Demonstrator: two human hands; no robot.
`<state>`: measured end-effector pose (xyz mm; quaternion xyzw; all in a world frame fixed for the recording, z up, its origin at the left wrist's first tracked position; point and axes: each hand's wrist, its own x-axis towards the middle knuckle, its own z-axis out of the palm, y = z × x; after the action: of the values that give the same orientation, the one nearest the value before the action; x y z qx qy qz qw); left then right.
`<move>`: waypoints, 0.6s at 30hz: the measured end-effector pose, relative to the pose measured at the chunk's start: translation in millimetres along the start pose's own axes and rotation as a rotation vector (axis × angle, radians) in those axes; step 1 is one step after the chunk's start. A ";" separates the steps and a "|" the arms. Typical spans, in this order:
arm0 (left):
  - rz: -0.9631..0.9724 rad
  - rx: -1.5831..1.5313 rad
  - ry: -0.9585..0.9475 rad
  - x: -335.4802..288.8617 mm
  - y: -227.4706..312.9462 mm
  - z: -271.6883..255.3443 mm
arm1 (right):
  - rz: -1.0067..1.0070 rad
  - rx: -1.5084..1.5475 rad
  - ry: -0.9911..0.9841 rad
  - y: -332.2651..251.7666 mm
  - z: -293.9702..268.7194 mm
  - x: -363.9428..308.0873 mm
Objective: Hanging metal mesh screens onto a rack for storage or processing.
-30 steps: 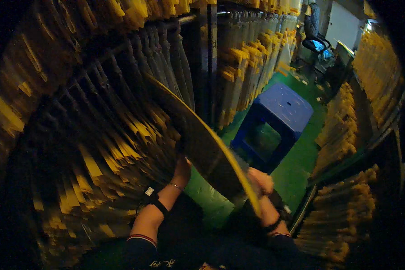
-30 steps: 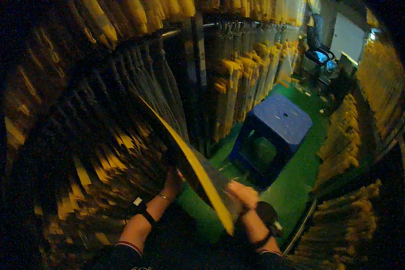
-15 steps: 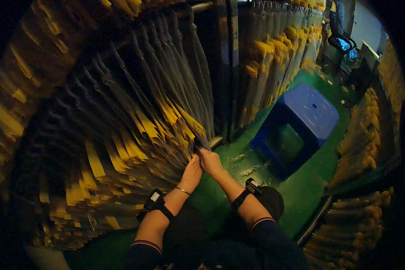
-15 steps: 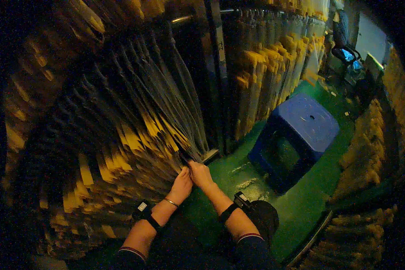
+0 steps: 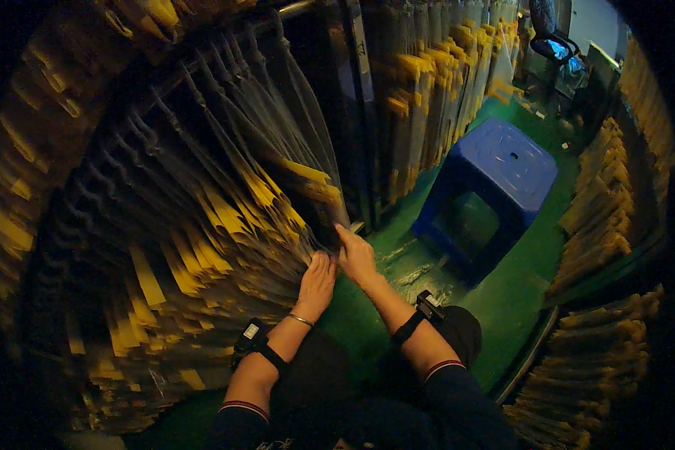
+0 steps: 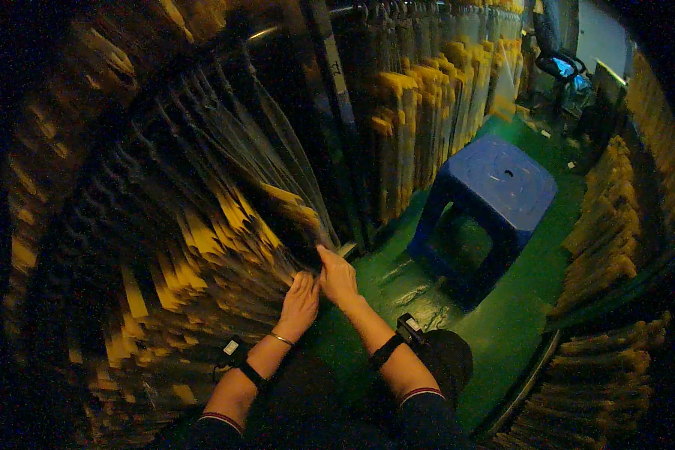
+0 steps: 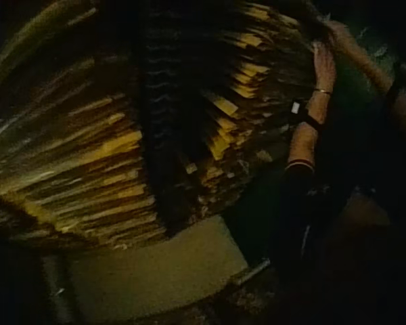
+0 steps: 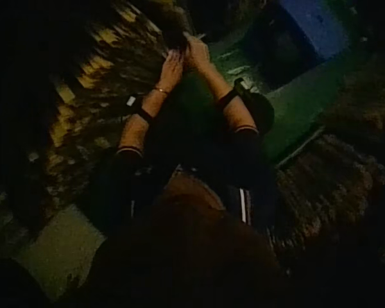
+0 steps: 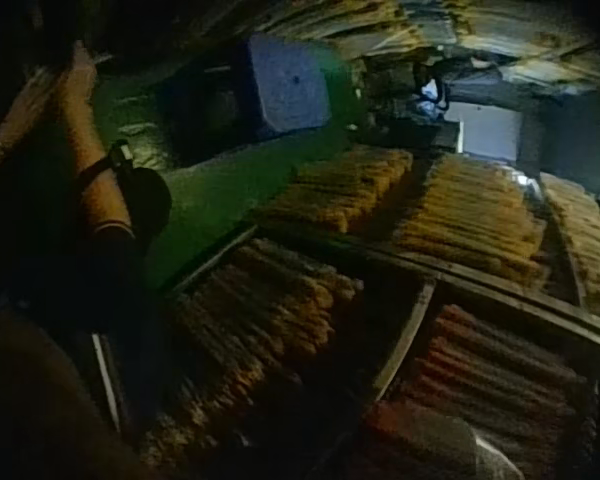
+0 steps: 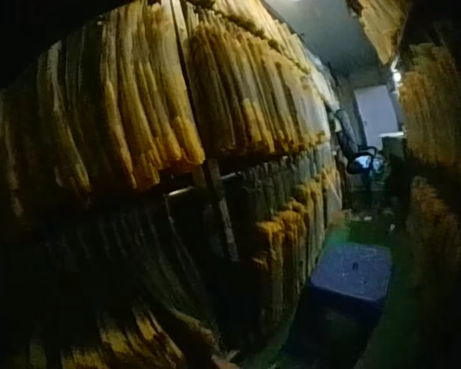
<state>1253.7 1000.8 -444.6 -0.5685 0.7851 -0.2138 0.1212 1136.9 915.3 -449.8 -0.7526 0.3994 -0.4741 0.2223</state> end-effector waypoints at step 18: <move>0.057 -0.557 0.440 -16.9 -22.7 -77.8 | 0.183 0.249 -0.124 21.4 -52.2 23.7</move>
<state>1244.5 1026.2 -366.4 -0.4980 0.8361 -0.1054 -0.2047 1087.5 885.9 -428.8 -0.7075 0.3900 -0.4504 0.3802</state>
